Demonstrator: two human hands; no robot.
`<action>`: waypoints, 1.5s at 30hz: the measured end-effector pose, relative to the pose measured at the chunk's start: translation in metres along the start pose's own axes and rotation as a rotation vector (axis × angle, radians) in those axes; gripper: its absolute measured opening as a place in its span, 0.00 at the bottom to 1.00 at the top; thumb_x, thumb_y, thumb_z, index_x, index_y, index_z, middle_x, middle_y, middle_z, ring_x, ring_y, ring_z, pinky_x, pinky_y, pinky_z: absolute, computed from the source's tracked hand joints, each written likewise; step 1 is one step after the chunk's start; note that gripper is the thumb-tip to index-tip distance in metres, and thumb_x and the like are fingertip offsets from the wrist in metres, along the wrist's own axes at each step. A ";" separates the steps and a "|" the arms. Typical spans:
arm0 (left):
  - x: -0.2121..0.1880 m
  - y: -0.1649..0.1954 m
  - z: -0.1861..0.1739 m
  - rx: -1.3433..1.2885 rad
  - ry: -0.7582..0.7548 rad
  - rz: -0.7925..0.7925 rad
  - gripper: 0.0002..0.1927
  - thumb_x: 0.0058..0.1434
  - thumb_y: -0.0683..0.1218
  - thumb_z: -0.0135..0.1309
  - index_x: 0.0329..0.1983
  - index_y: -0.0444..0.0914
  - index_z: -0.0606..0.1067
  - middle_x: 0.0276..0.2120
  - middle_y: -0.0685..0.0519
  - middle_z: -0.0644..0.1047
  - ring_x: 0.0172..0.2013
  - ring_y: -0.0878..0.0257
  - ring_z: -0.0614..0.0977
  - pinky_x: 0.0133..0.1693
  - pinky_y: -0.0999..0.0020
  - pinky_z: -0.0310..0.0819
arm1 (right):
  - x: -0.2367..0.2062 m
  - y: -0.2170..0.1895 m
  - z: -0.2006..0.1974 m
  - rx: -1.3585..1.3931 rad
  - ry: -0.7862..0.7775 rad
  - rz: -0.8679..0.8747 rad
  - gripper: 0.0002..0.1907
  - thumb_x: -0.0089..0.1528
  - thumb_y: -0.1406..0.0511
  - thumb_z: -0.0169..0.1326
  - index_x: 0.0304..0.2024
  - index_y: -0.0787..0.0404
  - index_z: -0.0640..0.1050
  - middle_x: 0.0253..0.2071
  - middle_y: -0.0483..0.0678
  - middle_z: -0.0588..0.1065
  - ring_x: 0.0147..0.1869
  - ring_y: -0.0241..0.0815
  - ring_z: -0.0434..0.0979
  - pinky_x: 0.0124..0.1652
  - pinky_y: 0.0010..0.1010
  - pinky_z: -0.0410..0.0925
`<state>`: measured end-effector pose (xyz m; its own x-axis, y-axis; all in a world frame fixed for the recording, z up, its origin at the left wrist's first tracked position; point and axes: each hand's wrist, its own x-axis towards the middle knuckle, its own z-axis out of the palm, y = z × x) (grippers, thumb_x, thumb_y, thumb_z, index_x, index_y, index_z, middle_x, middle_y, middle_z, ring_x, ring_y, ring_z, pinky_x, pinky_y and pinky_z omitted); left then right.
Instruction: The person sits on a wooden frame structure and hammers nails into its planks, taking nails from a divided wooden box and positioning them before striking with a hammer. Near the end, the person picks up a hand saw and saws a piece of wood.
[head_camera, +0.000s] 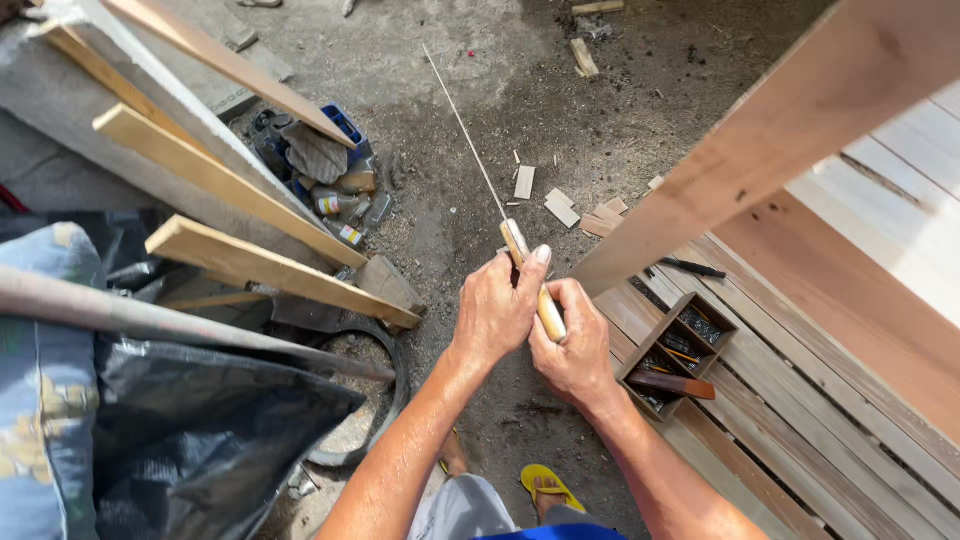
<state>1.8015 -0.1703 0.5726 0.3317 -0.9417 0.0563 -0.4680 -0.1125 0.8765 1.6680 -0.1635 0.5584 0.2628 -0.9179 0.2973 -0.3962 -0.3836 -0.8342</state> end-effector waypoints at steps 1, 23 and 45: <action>0.022 -0.002 -0.008 0.009 -0.021 -0.007 0.32 0.67 0.65 0.45 0.31 0.31 0.77 0.30 0.33 0.80 0.37 0.35 0.82 0.38 0.44 0.75 | 0.019 -0.004 0.010 -0.014 0.015 0.009 0.10 0.60 0.69 0.58 0.43 0.64 0.73 0.34 0.54 0.75 0.36 0.46 0.78 0.39 0.35 0.71; 0.497 0.057 0.069 -0.060 -0.657 0.282 0.30 0.68 0.64 0.43 0.35 0.33 0.77 0.26 0.38 0.80 0.32 0.39 0.84 0.34 0.50 0.75 | 0.437 0.071 0.036 -0.246 0.702 0.206 0.22 0.62 0.70 0.58 0.59 0.63 0.75 0.41 0.58 0.81 0.45 0.49 0.85 0.39 0.33 0.76; 0.855 0.225 0.379 -0.028 -1.496 0.835 0.29 0.68 0.63 0.45 0.35 0.31 0.77 0.26 0.34 0.79 0.35 0.35 0.82 0.35 0.46 0.75 | 0.773 0.262 -0.104 -0.458 1.432 0.710 0.26 0.59 0.70 0.59 0.61 0.66 0.74 0.44 0.61 0.82 0.48 0.53 0.86 0.44 0.36 0.76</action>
<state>1.6700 -1.1210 0.6366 -0.9809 -0.1937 0.0206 -0.0841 0.5163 0.8523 1.6761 -0.9836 0.6181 -0.9357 -0.1558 0.3167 -0.3524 0.3659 -0.8614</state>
